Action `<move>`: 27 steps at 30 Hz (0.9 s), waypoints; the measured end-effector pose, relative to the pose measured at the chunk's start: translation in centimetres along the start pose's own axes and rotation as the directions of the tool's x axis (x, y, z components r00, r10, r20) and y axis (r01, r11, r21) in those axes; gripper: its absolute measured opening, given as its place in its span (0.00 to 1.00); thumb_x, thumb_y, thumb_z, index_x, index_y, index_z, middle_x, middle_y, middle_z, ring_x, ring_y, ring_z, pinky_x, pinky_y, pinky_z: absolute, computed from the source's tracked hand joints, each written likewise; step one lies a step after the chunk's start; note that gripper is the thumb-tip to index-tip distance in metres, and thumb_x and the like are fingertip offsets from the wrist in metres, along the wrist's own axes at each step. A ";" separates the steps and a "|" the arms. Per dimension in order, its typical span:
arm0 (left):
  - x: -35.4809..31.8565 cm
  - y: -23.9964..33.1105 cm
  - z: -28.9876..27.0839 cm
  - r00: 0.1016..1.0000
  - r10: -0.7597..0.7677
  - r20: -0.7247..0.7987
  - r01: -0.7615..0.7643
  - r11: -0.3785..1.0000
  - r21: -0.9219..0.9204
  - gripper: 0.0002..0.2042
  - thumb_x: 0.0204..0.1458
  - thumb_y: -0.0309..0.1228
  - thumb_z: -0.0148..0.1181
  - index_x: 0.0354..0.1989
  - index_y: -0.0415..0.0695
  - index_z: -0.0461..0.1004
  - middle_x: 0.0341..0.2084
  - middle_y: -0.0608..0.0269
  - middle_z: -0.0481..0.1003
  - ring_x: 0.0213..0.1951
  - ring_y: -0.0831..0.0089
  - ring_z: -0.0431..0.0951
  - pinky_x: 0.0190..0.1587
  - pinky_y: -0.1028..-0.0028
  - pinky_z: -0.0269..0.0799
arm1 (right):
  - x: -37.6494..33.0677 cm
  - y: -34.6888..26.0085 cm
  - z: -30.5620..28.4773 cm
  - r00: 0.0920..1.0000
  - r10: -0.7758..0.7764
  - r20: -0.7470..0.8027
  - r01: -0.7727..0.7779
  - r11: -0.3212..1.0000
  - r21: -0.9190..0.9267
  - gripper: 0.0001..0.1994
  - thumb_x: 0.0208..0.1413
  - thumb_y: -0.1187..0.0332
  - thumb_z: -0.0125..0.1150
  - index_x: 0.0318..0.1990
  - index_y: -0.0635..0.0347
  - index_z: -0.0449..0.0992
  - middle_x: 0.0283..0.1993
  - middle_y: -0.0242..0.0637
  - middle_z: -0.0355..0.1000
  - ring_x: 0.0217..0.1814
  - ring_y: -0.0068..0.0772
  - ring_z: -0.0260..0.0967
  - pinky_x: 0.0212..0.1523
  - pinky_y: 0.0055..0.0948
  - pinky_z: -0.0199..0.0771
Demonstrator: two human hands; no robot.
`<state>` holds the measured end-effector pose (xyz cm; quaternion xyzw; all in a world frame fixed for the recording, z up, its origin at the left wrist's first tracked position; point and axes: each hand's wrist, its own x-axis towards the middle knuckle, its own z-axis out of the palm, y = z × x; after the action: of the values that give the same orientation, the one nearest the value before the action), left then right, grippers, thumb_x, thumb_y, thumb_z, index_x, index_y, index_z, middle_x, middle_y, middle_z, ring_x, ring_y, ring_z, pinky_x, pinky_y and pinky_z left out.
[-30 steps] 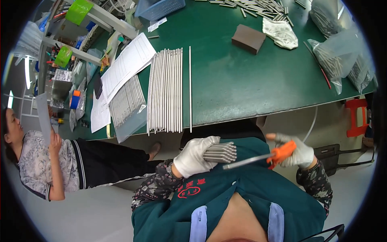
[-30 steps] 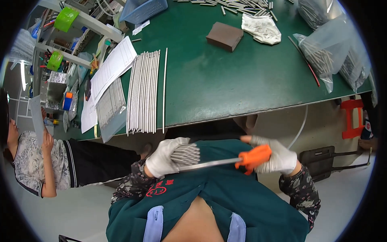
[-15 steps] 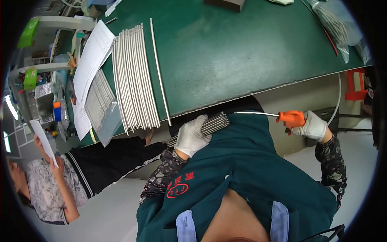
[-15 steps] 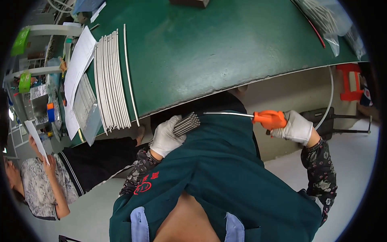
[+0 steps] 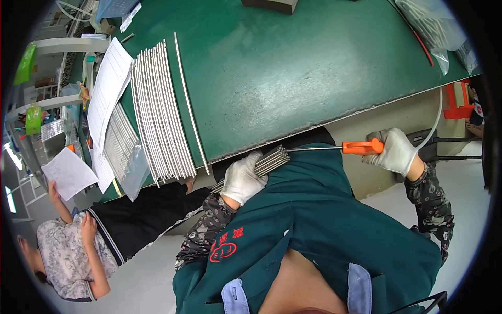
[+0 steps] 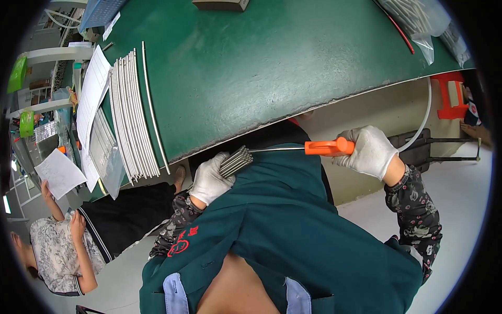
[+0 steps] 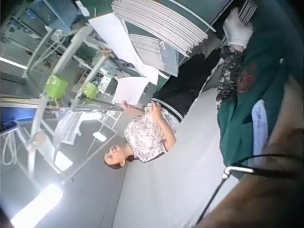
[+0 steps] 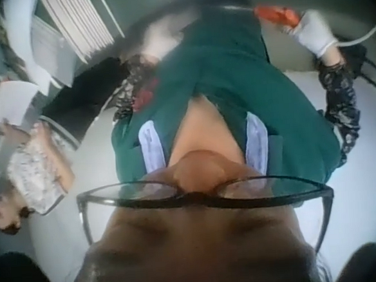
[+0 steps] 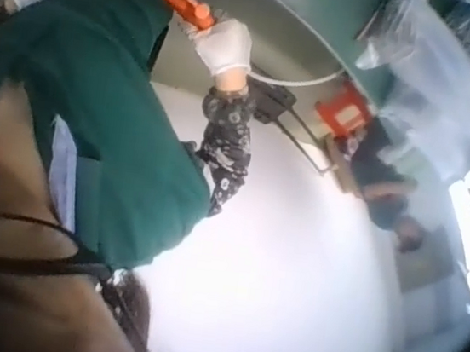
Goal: Organizing, cleaning with a sanding block, and packing thin metal rods into plastic bags at a manufacturing station.
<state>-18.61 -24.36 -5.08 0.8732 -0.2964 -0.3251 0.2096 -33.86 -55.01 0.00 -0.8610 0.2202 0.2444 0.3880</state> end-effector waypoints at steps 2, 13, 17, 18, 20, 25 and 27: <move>0.1 -0.1 -0.3 1.000 -0.016 0.012 0.016 0.999 0.038 0.23 0.33 0.31 0.62 0.43 0.44 0.71 0.31 0.50 0.75 0.36 0.56 0.76 0.39 0.65 0.73 | 0.6 -0.1 -0.2 0.999 -0.038 0.008 0.038 0.999 -0.012 0.15 0.35 0.62 0.69 0.30 0.62 0.76 0.21 0.47 0.70 0.23 0.47 0.67 0.27 0.34 0.68; 1.7 1.5 0.7 0.993 -0.003 0.116 0.000 1.000 0.026 0.23 0.34 0.30 0.56 0.45 0.41 0.70 0.33 0.48 0.74 0.37 0.54 0.75 0.40 0.64 0.71 | 7.8 21.1 3.8 0.922 -0.067 0.382 -0.375 0.102 0.921 0.19 0.46 0.71 0.58 0.47 0.67 0.66 0.39 0.41 0.71 0.34 0.30 0.70 0.33 0.31 0.71; 0.3 0.6 0.5 0.997 -0.015 0.075 0.016 1.000 -0.007 0.26 0.34 0.30 0.56 0.49 0.41 0.68 0.32 0.48 0.75 0.36 0.54 0.75 0.39 0.65 0.71 | 8.1 15.7 5.7 0.934 0.224 0.278 -0.172 0.965 -0.199 0.23 0.40 0.47 0.64 0.17 0.63 0.75 0.12 0.35 0.67 0.16 0.27 0.65 0.19 0.30 0.62; 0.5 0.2 0.7 0.998 -0.003 0.065 0.004 1.000 -0.015 0.26 0.34 0.29 0.57 0.49 0.42 0.68 0.31 0.48 0.75 0.35 0.54 0.75 0.39 0.65 0.71 | 8.8 15.2 5.7 0.911 0.254 0.324 -0.185 0.956 -0.228 0.27 0.42 0.41 0.60 0.16 0.62 0.73 0.10 0.34 0.64 0.15 0.27 0.63 0.18 0.31 0.60; 0.8 0.2 0.1 0.993 -0.006 0.115 0.008 1.000 -0.024 0.26 0.34 0.30 0.58 0.49 0.43 0.68 0.30 0.48 0.75 0.35 0.54 0.75 0.38 0.63 0.72 | 10.5 20.5 6.9 0.909 -0.062 0.413 0.224 0.907 -0.356 0.13 0.47 0.52 0.52 0.29 0.48 0.74 0.16 0.32 0.68 0.16 0.28 0.66 0.20 0.30 0.65; 0.8 -0.4 0.1 0.991 0.051 0.124 -0.043 0.997 -0.062 0.25 0.37 0.33 0.59 0.49 0.43 0.69 0.31 0.49 0.75 0.36 0.53 0.75 0.40 0.63 0.71 | 9.9 17.1 6.2 0.922 0.064 0.382 0.064 0.947 -0.313 0.15 0.44 0.52 0.56 0.33 0.52 0.76 0.21 0.33 0.72 0.21 0.28 0.68 0.23 0.30 0.67; 1.6 -1.7 1.5 0.995 0.088 0.050 -0.083 0.991 -0.101 0.19 0.38 0.34 0.57 0.42 0.45 0.71 0.30 0.50 0.75 0.36 0.52 0.75 0.38 0.61 0.71 | 10.1 14.8 6.2 0.885 0.347 0.310 -0.316 0.937 -0.147 0.25 0.39 0.45 0.65 0.25 0.63 0.77 0.20 0.35 0.71 0.23 0.27 0.68 0.24 0.30 0.65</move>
<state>-18.03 -24.45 -7.82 0.8392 -0.3226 -0.3536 0.2581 -35.96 -61.02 -17.88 -0.7742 0.2841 0.4581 0.3318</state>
